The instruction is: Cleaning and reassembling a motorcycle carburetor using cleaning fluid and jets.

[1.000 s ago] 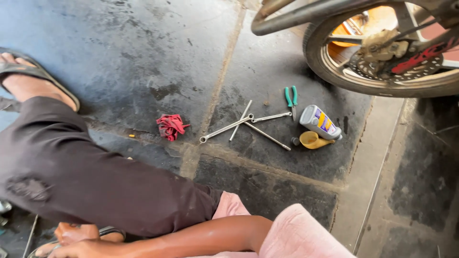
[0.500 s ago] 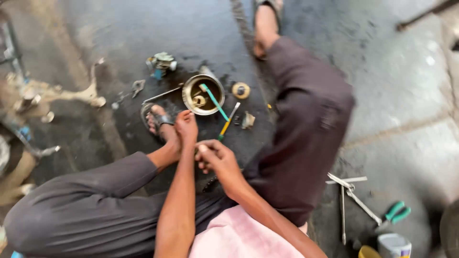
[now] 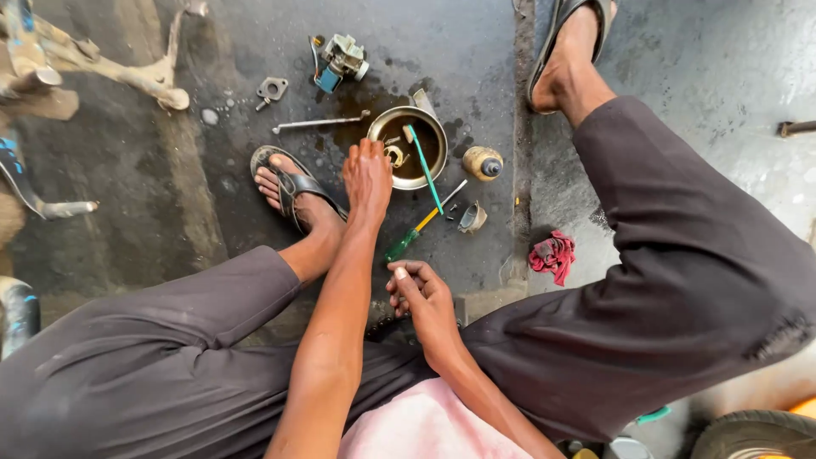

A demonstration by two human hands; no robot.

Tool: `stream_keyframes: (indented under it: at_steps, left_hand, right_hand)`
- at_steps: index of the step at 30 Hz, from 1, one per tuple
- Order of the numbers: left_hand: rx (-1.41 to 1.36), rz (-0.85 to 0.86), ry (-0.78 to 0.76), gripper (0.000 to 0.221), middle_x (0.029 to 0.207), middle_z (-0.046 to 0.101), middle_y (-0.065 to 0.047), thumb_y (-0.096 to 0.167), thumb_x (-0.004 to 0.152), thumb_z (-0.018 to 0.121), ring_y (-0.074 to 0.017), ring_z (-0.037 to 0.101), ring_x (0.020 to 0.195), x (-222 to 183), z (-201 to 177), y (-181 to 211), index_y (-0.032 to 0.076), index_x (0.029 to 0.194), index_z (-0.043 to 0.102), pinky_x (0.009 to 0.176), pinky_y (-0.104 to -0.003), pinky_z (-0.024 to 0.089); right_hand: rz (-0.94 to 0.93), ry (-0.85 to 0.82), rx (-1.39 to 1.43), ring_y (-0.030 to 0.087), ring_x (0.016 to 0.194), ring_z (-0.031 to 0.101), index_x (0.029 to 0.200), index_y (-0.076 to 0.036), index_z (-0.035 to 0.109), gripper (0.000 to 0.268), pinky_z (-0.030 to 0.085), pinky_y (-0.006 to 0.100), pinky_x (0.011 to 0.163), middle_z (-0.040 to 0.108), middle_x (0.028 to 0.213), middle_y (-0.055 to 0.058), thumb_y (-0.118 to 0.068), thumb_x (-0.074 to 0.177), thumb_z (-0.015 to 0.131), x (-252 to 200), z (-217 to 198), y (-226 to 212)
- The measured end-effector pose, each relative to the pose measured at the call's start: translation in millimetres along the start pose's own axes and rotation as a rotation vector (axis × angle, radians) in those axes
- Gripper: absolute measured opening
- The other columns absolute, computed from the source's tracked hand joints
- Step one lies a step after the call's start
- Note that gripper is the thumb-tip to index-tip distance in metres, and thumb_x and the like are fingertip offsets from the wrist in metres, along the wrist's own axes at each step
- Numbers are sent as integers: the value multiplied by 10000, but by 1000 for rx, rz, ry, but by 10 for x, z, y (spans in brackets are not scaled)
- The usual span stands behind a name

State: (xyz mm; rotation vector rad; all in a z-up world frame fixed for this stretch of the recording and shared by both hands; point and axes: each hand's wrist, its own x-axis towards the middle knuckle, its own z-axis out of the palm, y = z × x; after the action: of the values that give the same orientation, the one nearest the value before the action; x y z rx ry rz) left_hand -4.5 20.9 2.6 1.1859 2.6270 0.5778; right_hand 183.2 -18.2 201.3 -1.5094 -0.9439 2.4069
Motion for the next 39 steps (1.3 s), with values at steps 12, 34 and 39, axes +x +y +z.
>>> stream_keyframes:
  at_steps: [12, 34, 39]
  left_hand:
    - [69, 4, -96, 119, 1011, 664, -150, 89, 890, 702, -315, 668, 963, 120, 204, -60, 5, 968, 670, 782, -452, 563]
    - [-784, -687, -284, 291, 875, 787, -35, 274, 854, 793, -96, 730, 656, 298, 14, -86, 95, 1082, 766, 496, -261, 560]
    - [-852, -708, -307, 261, 889, 788, -54, 262, 886, 767, -92, 751, 675, 252, -7, -86, 76, 1068, 768, 491, -231, 566]
  right_hand:
    - [76, 51, -33, 97, 757, 585, 1234, -9, 628, 337, 502, 240, 647, 633, 920, 44, -269, 1025, 577, 151, 70, 58]
    - [68, 57, 17, 100, 757, 580, 1229, -11, 609, 328, 502, 246, 634, 614, 920, 48, -274, 1039, 564, 137, 38, 15]
    - [82, 55, 9, 97, 756, 576, 1227, -11, 613, 326, 495, 242, 627, 616, 919, 47, -272, 1038, 568, 136, 45, 22]
